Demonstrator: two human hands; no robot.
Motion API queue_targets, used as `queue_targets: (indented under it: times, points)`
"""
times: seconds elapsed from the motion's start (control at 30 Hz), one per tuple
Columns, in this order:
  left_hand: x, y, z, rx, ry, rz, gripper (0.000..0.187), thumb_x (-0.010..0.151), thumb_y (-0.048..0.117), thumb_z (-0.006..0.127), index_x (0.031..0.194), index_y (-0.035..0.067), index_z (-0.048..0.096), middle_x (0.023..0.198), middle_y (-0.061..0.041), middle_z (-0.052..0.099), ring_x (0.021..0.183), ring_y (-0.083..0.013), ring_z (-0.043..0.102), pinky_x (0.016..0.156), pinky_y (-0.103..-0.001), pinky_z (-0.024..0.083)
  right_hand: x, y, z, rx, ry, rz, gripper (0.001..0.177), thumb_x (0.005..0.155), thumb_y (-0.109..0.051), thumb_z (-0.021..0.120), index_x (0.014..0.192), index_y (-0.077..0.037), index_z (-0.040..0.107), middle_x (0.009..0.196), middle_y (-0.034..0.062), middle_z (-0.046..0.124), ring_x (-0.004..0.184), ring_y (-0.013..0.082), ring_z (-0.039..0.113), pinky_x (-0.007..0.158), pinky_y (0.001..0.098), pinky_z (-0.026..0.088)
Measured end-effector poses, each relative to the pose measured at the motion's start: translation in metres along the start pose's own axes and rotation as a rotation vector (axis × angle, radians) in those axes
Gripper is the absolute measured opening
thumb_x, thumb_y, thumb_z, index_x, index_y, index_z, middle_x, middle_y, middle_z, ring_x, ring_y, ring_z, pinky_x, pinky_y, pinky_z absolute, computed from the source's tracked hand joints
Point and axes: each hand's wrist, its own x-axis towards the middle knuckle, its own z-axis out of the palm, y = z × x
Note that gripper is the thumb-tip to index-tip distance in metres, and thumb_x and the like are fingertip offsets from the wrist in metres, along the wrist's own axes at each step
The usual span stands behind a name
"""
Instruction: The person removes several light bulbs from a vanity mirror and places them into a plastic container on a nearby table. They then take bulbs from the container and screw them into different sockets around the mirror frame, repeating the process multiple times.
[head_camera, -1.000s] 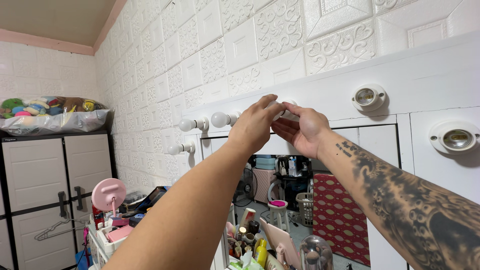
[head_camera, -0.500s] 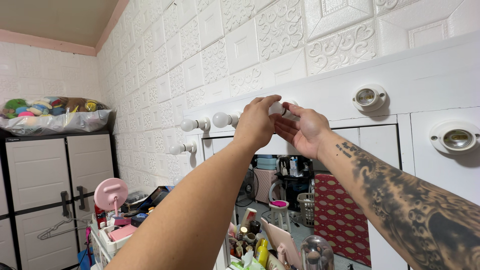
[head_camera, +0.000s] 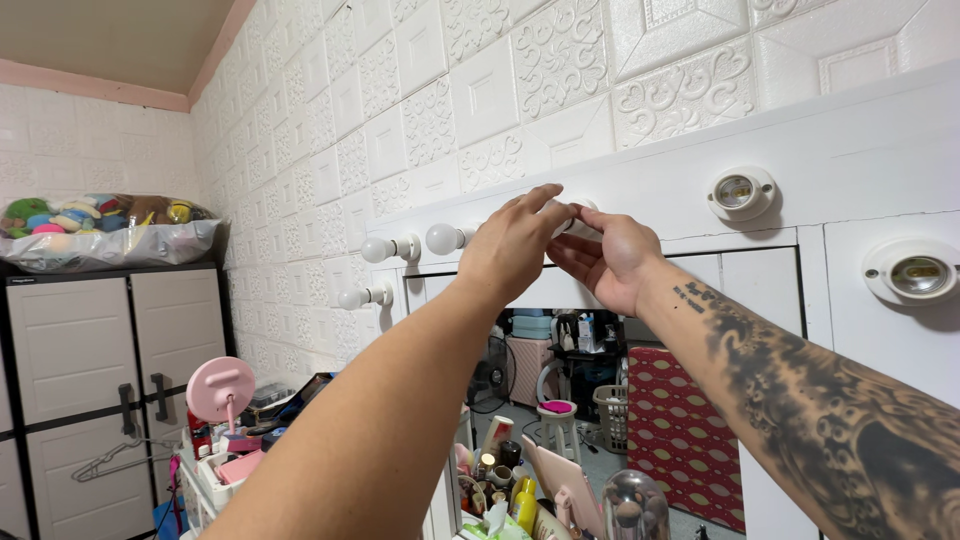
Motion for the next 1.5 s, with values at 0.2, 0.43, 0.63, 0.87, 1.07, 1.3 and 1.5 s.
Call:
queue_targets:
  times: [0.2,0.43,0.63,0.87,1.07,1.3,1.5]
  points:
    - [-0.002,-0.003,0.001,0.063,-0.005,0.058,0.051,0.081,-0.006,0.066,0.126,0.016,0.064,0.142,-0.01,0.058,0.126,-0.032,0.06,0.093,-0.04,0.057,0.0,0.001,-0.001,-0.019,0.007,-0.005,0.028,0.105,-0.027,0.046,0.121,-0.009,0.061,0.112,0.0145,0.064,0.101,0.0222,0.068,0.095,0.0365,0.06]
    - [-0.001,-0.004,0.005,-0.054,0.02,-0.083,0.053,0.085,-0.003,0.066,0.134,0.015,0.061,0.136,-0.012,0.062,0.117,-0.0347,0.066,0.094,-0.043,0.056,0.008,0.006,-0.006,0.005,-0.018,-0.001,0.028,0.106,-0.026,0.045,0.123,-0.009,0.059,0.113,0.0153,0.063,0.103,0.0237,0.068,0.094,0.0363,0.06]
    - [0.002,0.002,0.012,-0.177,0.039,-0.291,0.046,0.094,0.016,0.066,0.138,0.006,0.057,0.126,-0.022,0.063,0.11,-0.0392,0.066,0.091,-0.045,0.055,0.014,0.009,-0.009,0.021,-0.038,0.001,0.036,0.106,-0.028,0.042,0.136,-0.014,0.056,0.116,0.0122,0.064,0.106,0.0211,0.067,0.094,0.0349,0.06]
    - [0.015,0.005,0.015,-0.44,0.013,-0.798,0.049,0.098,0.039,0.057,0.13,0.003,0.062,0.113,-0.022,0.074,0.101,-0.0331,0.074,0.086,-0.041,0.061,0.017,0.013,-0.01,-0.014,-0.088,-0.007,0.039,0.106,-0.029,0.039,0.139,-0.014,0.053,0.12,0.0132,0.066,0.109,0.0213,0.068,0.095,0.0341,0.059]
    - [0.013,0.008,0.009,-0.653,0.069,-1.008,0.051,0.099,0.043,0.056,0.128,0.002,0.065,0.109,-0.018,0.076,0.086,-0.0244,0.075,0.074,-0.036,0.06,0.014,0.016,-0.009,-0.03,-0.062,-0.022,0.035,0.106,-0.027,0.04,0.135,-0.014,0.053,0.116,0.0116,0.066,0.107,0.0197,0.069,0.09,0.0316,0.061]
    - [0.006,0.01,-0.011,-0.941,0.101,-1.091,0.053,0.1,0.04,0.052,0.128,-0.004,0.062,0.102,-0.018,0.073,0.065,-0.0162,0.071,0.066,-0.03,0.059,0.011,0.018,-0.002,-0.048,-0.019,-0.048,0.027,0.103,-0.026,0.052,0.126,-0.015,0.06,0.11,0.0063,0.065,0.1,0.0143,0.068,0.085,0.026,0.061]
    - [-0.004,0.014,-0.029,-1.057,0.095,-1.117,0.052,0.101,0.039,0.052,0.13,-0.004,0.061,0.1,-0.019,0.072,0.064,-0.0163,0.068,0.066,-0.028,0.06,0.01,0.018,0.0,0.01,-0.092,-0.077,0.023,0.099,-0.02,0.064,0.118,-0.006,0.062,0.109,0.0057,0.065,0.097,0.0138,0.066,0.087,0.0259,0.061]
